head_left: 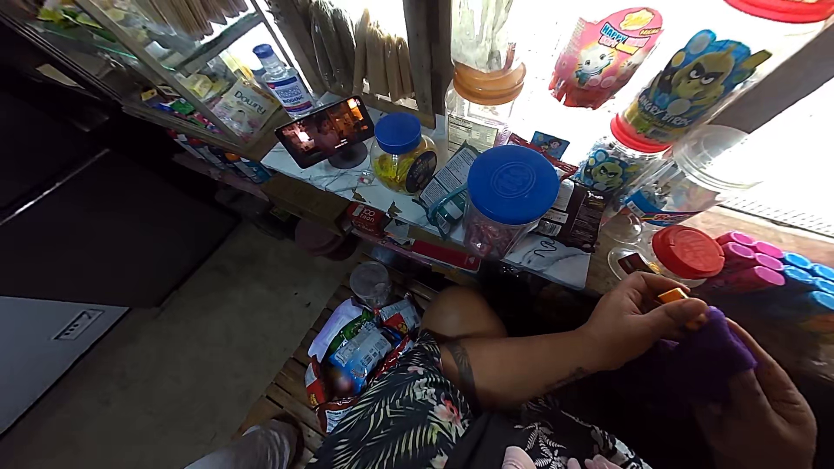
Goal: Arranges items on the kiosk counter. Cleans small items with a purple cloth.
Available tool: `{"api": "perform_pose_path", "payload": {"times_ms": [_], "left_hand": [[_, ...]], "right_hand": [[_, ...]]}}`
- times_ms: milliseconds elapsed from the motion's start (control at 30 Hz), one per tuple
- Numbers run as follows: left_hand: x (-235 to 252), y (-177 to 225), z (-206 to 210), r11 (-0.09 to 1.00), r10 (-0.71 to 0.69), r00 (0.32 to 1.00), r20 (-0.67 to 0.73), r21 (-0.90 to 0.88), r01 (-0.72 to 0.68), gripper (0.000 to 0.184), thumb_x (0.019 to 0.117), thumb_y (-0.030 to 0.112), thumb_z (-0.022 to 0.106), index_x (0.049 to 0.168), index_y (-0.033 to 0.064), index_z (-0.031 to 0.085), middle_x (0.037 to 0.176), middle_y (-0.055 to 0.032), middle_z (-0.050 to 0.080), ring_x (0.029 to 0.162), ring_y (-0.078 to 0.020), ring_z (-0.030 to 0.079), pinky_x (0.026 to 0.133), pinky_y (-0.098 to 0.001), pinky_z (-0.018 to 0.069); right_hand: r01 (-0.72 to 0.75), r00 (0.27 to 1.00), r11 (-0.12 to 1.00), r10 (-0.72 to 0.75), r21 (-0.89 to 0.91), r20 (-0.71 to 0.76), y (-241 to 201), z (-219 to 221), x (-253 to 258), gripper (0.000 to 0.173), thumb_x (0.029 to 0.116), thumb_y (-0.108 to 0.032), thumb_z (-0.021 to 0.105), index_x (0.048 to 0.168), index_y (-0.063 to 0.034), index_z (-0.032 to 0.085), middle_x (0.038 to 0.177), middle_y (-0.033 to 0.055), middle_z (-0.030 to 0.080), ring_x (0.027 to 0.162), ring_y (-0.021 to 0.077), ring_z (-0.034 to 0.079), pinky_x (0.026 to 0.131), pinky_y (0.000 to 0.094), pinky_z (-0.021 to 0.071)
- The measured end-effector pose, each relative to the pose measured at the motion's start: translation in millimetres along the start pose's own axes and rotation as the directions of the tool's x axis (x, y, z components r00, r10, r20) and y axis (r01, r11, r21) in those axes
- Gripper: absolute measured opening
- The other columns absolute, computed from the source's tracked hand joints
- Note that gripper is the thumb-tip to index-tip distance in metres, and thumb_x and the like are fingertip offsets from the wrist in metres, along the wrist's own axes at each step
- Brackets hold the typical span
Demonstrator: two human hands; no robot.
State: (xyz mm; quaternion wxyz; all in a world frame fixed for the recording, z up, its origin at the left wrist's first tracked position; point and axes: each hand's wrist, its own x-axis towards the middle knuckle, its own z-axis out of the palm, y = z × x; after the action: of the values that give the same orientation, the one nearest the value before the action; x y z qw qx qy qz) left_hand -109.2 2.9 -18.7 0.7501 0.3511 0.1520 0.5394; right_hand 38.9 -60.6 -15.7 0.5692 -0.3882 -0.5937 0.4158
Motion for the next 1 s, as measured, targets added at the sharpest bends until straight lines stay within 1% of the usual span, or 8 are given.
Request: {"api": "perform_pose_path", "payload": {"times_ms": [133, 267, 400, 533, 700, 833, 933, 1000], "left_hand": [[1, 1, 0, 1.0, -0.01, 1.0, 0.01, 0.0, 0.01, 0.027, 0.0991, 0.005, 0.057, 0.121, -0.0059, 0.047, 0.099, -0.0044, 0.062, 0.084, -0.0055, 0.063, 0.076, -0.0242, 0.0557], [1, -1, -1, 0.998, 0.036, 0.998, 0.045, 0.041, -0.038, 0.03, 0.0973, 0.003, 0.058, 0.122, -0.0094, 0.046, 0.103, -0.0071, 0.062, 0.088, -0.0062, 0.063, 0.081, -0.0263, 0.0559], [1, -3, -2, 0.997, 0.063, 0.995, 0.077, 0.029, -0.065, 0.031, 0.0973, 0.001, 0.057, 0.123, -0.0104, 0.045, 0.105, -0.0083, 0.063, 0.092, -0.0072, 0.064, 0.085, -0.0279, 0.0556], [0, -5, -2, 0.997, 0.082, 0.99, 0.118, -0.011, -0.081, 0.033, 0.0981, 0.002, 0.055, 0.126, -0.0096, 0.043, 0.11, -0.0091, 0.064, 0.097, -0.0086, 0.064, 0.087, -0.0287, 0.0553], [1, -7, -4, 0.981, 0.192, 0.967, 0.17, 0.002, -0.195, 0.033, 0.0965, -0.002, 0.056, 0.125, -0.0139, 0.045, 0.11, -0.0124, 0.064, 0.098, -0.0077, 0.064, 0.089, -0.0262, 0.0534], [2, -10, -4, 0.951, 0.29, 0.939, 0.185, 0.049, -0.304, 0.034, 0.0953, -0.004, 0.058, 0.124, -0.0157, 0.045, 0.111, -0.0144, 0.064, 0.096, -0.0074, 0.064, 0.086, -0.0247, 0.0537], [4, -9, -5, 0.912, 0.374, 0.896, 0.239, 0.078, -0.402, 0.032, 0.0937, -0.004, 0.06, 0.12, -0.0163, 0.048, 0.112, -0.0176, 0.064, 0.096, -0.0089, 0.063, 0.086, -0.0245, 0.0532], [5, -9, -5, 0.908, 0.385, 0.881, 0.275, 0.06, -0.415, 0.031, 0.0931, -0.005, 0.06, 0.12, -0.0161, 0.048, 0.114, -0.0187, 0.064, 0.099, -0.0097, 0.064, 0.088, -0.0251, 0.0528]], "right_hand": [[-0.094, 0.991, 0.994, 0.099, 0.064, -0.089, -5, 0, 0, 0.032, 0.1027, -0.025, 0.055, 0.133, -0.0227, 0.067, 0.124, -0.0116, 0.071, 0.106, 0.0022, 0.068, 0.09, 0.0204, 0.057], [-0.141, 0.986, 0.975, 0.153, 0.172, -0.06, -1, -7, 1, 0.036, 0.0954, -0.037, 0.065, 0.13, -0.0258, 0.069, 0.121, -0.0107, 0.072, 0.104, 0.0019, 0.068, 0.087, 0.02, 0.0572], [-0.229, 0.968, 0.922, 0.25, 0.313, -0.029, 1, -9, 5, 0.037, 0.0916, -0.033, 0.069, 0.127, -0.0246, 0.07, 0.122, -0.005, 0.072, 0.105, 0.0059, 0.069, 0.087, 0.0235, 0.0581], [-0.333, 0.935, 0.833, 0.353, 0.443, 0.038, 7, -20, -1, 0.04, 0.0879, -0.035, 0.075, 0.126, -0.0253, 0.069, 0.111, -0.003, 0.073, 0.085, 0.0034, 0.069, 0.071, 0.0211, 0.0586], [-0.39, 0.919, 0.743, 0.35, 0.544, 0.181, 10, -33, -5, 0.039, 0.0929, -0.029, 0.072, 0.131, -0.0252, 0.066, 0.114, -0.0001, 0.073, 0.085, 0.005, 0.07, 0.07, 0.0208, 0.0591], [-0.402, 0.914, 0.735, 0.353, 0.545, 0.199, 8, -31, -3, 0.039, 0.0938, -0.032, 0.07, 0.131, -0.0233, 0.066, 0.118, 0.0006, 0.072, 0.099, 0.0088, 0.071, 0.084, 0.026, 0.0602], [-0.41, 0.906, 0.728, 0.395, 0.55, 0.153, 4, -27, -3, 0.027, 0.093, -0.038, 0.07, 0.115, -0.0226, 0.073, 0.096, -0.0035, 0.073, 0.075, 0.0023, 0.067, 0.065, 0.0202, 0.0575], [-0.421, 0.901, 0.707, 0.396, 0.568, 0.176, 0, -26, -2, 0.028, 0.0927, -0.041, 0.069, 0.113, -0.0227, 0.075, 0.093, -0.0043, 0.074, 0.071, 0.0011, 0.066, 0.062, 0.0187, 0.0561]]}}
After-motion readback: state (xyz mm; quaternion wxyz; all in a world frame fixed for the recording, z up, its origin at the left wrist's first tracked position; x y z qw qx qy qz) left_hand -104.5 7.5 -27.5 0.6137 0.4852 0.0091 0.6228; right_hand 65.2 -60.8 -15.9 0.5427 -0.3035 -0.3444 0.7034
